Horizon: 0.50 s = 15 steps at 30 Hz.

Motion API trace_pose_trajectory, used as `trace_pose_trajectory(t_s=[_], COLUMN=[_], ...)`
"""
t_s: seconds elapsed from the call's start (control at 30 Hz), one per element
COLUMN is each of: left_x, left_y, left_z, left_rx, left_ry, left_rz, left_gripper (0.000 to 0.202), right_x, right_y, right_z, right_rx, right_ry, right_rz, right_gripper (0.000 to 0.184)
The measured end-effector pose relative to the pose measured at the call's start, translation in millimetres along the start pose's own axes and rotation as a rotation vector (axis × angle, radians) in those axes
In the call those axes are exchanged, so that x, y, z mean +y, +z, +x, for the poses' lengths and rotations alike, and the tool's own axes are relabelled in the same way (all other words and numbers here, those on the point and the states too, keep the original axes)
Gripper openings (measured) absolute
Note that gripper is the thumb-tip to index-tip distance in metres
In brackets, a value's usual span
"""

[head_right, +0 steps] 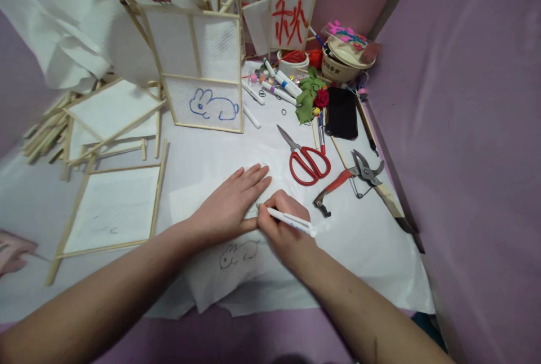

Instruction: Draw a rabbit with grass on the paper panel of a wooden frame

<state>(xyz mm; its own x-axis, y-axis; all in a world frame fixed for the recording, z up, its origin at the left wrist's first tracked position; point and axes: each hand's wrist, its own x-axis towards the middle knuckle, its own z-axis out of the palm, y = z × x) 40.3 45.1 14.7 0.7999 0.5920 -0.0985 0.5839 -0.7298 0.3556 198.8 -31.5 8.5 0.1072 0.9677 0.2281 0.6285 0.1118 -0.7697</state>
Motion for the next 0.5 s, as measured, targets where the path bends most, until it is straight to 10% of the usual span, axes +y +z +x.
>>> trace_pose_trajectory(t_s=[0.5], left_x=[1.7], left_y=[6.8], left_z=[-2.6], left_rx=[0.024], left_ry=[-0.039], left_rz=[0.08], left_gripper=[0.094], right_x=[3.4], right_y=[-3.1], right_z=[-0.4], right_rx=[0.018], right_ry=[-0.059], right_rz=[-0.059], right_gripper=[0.017])
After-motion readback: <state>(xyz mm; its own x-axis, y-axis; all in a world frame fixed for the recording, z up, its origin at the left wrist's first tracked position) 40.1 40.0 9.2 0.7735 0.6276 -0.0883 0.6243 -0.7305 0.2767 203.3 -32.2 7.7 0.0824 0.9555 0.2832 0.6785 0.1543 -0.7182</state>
